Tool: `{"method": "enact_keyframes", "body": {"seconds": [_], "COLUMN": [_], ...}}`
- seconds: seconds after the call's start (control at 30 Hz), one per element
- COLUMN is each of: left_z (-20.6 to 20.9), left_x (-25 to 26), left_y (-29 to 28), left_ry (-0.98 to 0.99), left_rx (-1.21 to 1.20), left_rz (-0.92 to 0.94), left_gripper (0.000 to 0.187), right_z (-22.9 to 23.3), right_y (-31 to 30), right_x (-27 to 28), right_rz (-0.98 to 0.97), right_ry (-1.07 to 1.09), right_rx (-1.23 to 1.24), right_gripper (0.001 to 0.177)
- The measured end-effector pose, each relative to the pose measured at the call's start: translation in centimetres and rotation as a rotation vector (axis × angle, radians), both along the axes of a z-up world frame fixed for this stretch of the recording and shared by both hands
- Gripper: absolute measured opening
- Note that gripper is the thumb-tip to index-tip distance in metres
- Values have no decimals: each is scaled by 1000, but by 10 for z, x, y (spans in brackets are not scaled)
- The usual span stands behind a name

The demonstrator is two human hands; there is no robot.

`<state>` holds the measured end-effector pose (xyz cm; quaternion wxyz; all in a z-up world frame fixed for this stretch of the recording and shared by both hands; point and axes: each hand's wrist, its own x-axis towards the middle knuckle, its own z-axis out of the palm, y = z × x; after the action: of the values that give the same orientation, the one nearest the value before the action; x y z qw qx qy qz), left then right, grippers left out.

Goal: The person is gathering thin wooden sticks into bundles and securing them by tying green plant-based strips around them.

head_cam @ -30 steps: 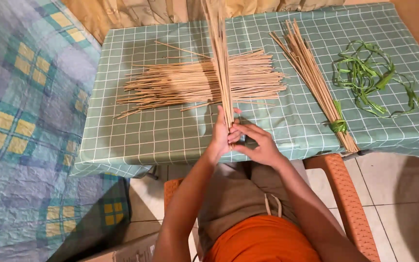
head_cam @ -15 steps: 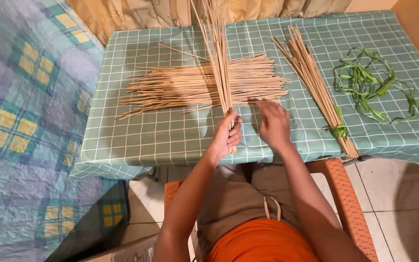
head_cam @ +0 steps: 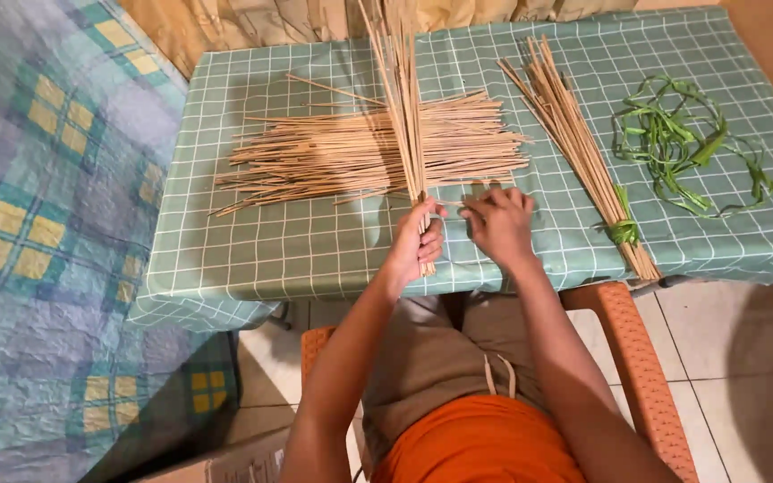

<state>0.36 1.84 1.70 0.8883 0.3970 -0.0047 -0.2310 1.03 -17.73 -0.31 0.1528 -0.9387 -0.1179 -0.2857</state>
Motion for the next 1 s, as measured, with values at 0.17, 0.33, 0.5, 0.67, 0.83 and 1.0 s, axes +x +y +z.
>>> {"method": "enact_keyframes", "body": {"seconds": [0.17, 0.33, 0.5, 0.67, 0.83, 1.0], "left_z": [1, -3, 4, 17, 24, 7], "left_x": [-2, -1, -3, -10, -13, -10], "left_y": [0, 0, -1, 2, 2, -2], "left_ry": [-22, -25, -41, -57, -97, -78], "left_rx": [4, -21, 2, 7, 50, 67], "left_rz": [8, 14, 28, 35, 28, 88], "left_gripper": [37, 36, 35, 32, 30, 32], "right_z": [-22, 19, 89, 67, 89, 109], "right_y": [-14, -31, -55, -120, -131, -63], "right_x": [10, -14, -48, -52, -72, -85], "right_rz": [-26, -76, -98, -172, -340, -29], "right_ry": [49, 155, 60, -24, 52, 321], "right_rx": [6, 1, -1, 1, 40, 710], "right_gripper": [16, 49, 12, 13, 16, 14]}}
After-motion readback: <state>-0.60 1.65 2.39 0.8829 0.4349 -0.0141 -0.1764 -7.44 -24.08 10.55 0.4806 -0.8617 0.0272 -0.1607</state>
